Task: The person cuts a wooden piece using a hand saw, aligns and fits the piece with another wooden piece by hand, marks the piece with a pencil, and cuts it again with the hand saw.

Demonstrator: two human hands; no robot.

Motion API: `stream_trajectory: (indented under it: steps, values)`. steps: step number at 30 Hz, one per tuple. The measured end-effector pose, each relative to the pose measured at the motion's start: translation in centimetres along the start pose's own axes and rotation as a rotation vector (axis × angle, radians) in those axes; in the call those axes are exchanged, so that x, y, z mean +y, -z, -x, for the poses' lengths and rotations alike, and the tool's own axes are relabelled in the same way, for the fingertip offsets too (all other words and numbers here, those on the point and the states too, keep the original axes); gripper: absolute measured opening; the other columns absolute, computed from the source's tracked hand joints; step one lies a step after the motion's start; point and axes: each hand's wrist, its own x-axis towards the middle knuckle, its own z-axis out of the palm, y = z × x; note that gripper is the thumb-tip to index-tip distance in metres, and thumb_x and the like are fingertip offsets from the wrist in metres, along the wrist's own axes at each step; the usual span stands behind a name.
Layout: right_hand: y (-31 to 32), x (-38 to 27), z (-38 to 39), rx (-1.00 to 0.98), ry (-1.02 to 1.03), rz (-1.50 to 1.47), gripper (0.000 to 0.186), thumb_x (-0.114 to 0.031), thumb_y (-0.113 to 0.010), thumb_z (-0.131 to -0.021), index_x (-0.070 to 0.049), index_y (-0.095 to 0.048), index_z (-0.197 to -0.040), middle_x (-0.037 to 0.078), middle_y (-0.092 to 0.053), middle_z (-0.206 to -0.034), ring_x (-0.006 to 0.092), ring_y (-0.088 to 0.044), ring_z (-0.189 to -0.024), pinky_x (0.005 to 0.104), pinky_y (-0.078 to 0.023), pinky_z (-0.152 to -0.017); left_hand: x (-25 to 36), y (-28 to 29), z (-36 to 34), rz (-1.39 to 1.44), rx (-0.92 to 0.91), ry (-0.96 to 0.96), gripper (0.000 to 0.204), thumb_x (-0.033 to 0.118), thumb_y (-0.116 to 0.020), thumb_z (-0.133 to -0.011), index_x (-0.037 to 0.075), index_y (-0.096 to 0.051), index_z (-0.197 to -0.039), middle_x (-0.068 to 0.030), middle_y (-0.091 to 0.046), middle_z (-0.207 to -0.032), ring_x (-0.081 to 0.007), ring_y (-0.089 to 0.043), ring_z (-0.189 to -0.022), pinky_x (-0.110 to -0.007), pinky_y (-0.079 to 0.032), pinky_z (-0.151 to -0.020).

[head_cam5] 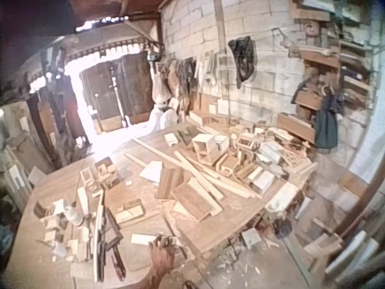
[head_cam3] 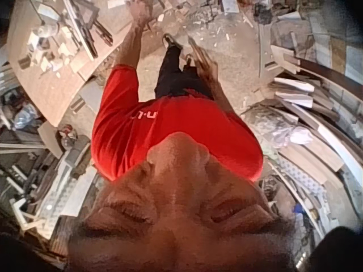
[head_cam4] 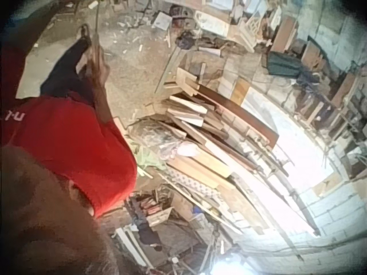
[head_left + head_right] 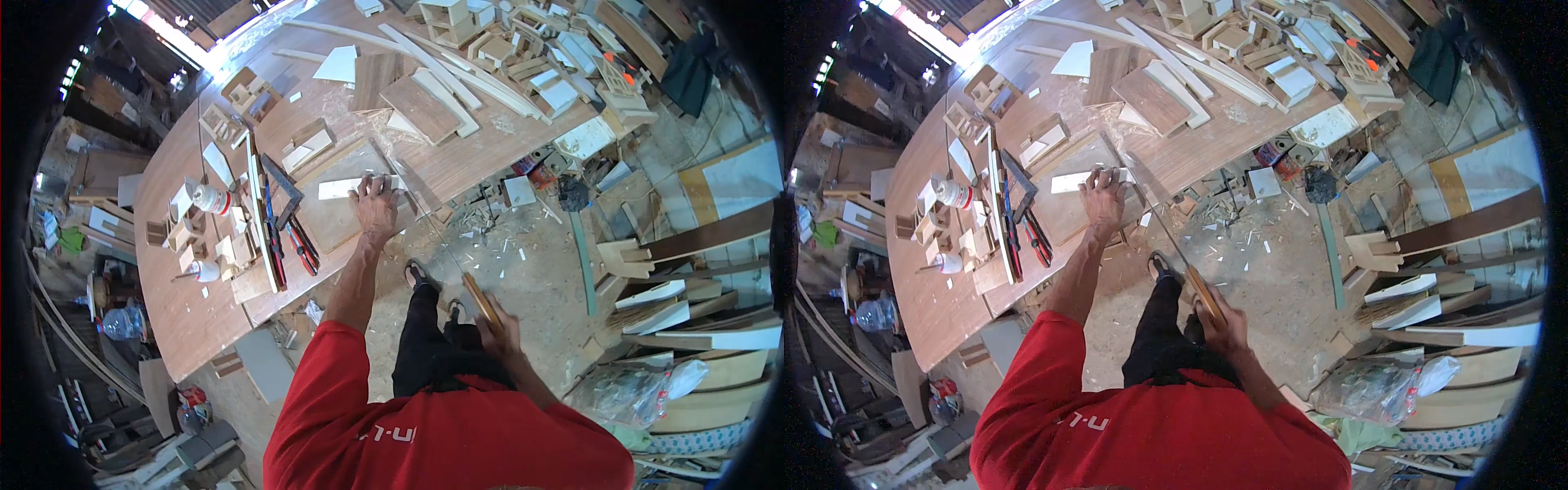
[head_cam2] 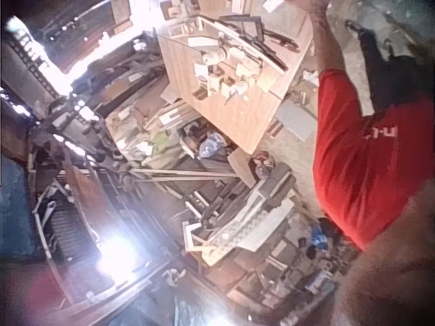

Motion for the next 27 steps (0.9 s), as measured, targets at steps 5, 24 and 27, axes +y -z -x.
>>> stream_trajectory:
  steps: [5,24,27]
  values:
    - [-1.2,1.5,-1.5,0.160,0.308,0.076,0.047,-0.017,-0.064,-0.087,-0.002,-0.052,-0.130,0.022,-0.066,-0.091,0.0336,-0.069,-0.073,0.0371,-0.053,-0.060,1.1,0.3,0.0,-0.016,-0.062,-0.003,0.034,0.034,-0.061,-0.088,0.012,-0.067,-0.114,-0.0024,-0.057,-0.124,-0.0288,-0.043,-0.127,-0.056,-0.034,-0.095]
    - [-2.6,1.7,-5.0,0.036,0.131,0.008,0.049,-0.008,-0.063,-0.085,-0.002,-0.051,-0.132,0.020,-0.068,-0.096,0.0249,-0.071,-0.079,0.0317,-0.055,-0.070,0.3,-0.6,0.2,0.050,-0.104,0.030,0.037,0.036,-0.060,-0.089,0.014,-0.066,-0.118,-0.0006,-0.054,-0.127,-0.0314,-0.038,-0.130,-0.065,-0.027,-0.103]
    - [-1.0,2.9,0.0,0.078,0.180,0.025,0.048,-0.010,-0.063,-0.086,-0.001,-0.052,-0.132,0.022,-0.067,-0.102,0.0216,-0.072,-0.080,0.0307,-0.055,-0.069,0.3,-0.2,0.1,0.038,-0.108,0.039,0.037,0.035,-0.061,-0.089,0.014,-0.066,-0.118,-0.0006,-0.054,-0.126,-0.0306,-0.038,-0.130,-0.064,-0.027,-0.103]
